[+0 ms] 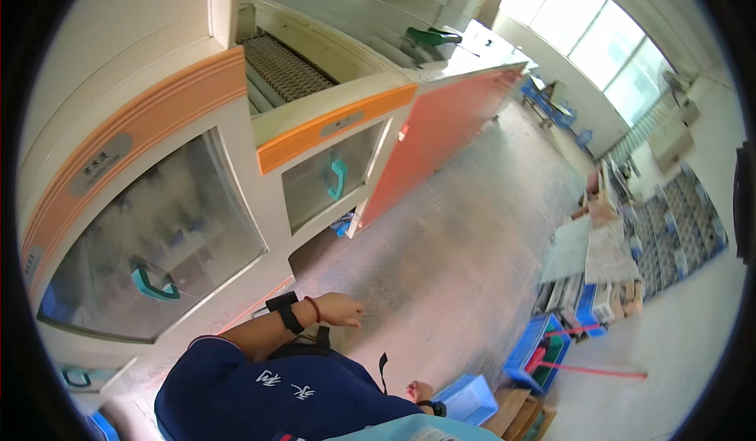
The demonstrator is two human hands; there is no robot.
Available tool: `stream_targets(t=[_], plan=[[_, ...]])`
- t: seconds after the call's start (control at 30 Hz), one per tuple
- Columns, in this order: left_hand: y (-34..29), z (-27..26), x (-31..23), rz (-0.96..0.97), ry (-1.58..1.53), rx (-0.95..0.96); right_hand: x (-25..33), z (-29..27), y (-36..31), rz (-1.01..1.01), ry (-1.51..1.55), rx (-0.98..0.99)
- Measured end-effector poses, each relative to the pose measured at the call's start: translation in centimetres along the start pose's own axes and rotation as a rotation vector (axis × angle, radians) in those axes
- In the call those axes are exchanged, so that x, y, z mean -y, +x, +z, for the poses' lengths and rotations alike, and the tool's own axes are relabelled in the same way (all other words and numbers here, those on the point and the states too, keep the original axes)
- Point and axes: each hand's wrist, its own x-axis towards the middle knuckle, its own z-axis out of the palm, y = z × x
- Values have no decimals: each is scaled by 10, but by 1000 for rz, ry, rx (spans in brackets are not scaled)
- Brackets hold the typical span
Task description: The person cleans a surface, collects metal grates from an industrial machine, and stacks them.
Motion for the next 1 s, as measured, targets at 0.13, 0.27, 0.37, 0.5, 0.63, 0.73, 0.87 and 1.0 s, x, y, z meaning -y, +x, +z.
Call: stream_targets(t=[0.13,0.27,0.37,0.5,0.63,0.73,0.87,1.0], plan=[[76,-25,10,55,-107,-3,166,55,50,-170,-27,38],[164,-62,21,88,-11,-8,255,85,114,-225,-139,157],[248,-94,30,68,-35,-37,281,61,184,-117,-163,206],[339,-155,28,74,7,12,321,25,244,66,-261,147],[427,-199,22,150,-96,-4,381,-2,273,-27,-428,52],[487,-224,23,190,-40,-81,428,5,310,-35,-517,47],[562,-258,16,205,-258,-230,483,3,366,-36,-572,50],[641,-299,20,132,-298,-415,555,0,432,-52,-651,83]])
